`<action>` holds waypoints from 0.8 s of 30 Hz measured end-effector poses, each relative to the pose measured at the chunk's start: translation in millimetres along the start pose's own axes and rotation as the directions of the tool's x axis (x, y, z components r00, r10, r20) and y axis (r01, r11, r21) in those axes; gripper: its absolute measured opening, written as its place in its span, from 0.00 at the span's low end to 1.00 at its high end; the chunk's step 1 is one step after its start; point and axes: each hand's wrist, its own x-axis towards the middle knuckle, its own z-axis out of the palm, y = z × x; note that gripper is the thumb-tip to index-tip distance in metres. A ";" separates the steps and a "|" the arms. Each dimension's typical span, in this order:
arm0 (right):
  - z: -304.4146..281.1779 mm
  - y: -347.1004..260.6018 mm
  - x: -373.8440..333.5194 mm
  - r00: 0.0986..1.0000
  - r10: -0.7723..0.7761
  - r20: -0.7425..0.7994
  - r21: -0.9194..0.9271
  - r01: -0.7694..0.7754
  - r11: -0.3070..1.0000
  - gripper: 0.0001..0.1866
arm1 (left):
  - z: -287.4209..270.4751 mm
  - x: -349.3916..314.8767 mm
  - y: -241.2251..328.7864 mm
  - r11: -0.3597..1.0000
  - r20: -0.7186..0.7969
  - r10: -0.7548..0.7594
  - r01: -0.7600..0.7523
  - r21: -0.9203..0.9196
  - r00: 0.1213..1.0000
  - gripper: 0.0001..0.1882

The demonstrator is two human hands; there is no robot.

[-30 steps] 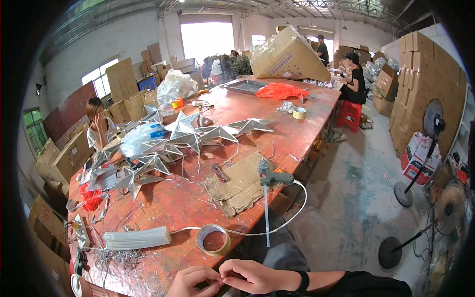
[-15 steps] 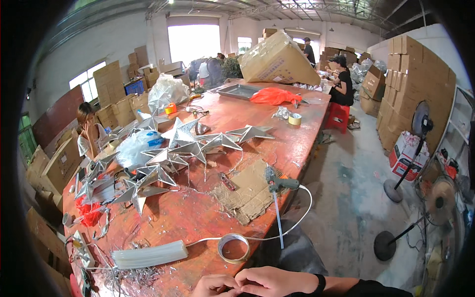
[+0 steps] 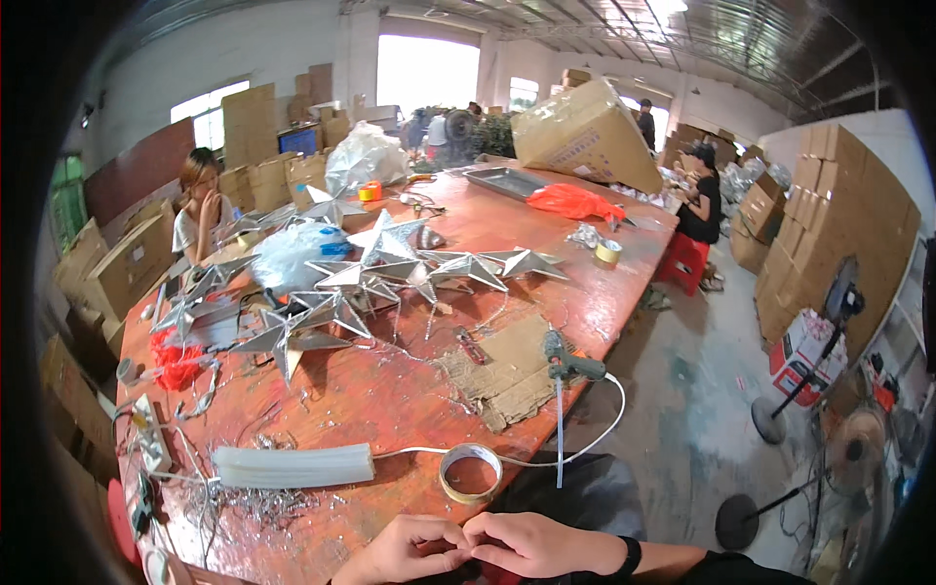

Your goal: The person decorates a silver star-shaped ornament by applying hot glue and attaching a beaded chain along its edges. They repeatedly pick up the glue gun, apply glue to a point, and press the chain into place, working around the star's perimeter.

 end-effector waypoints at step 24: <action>-37.4 12.6 42.5 0.919 -0.333 0.212 -0.265 0.382 0.885 0.09 | -4.6 1.8 1.1 0.992 -0.124 -0.070 0.055 -0.117 0.990 0.04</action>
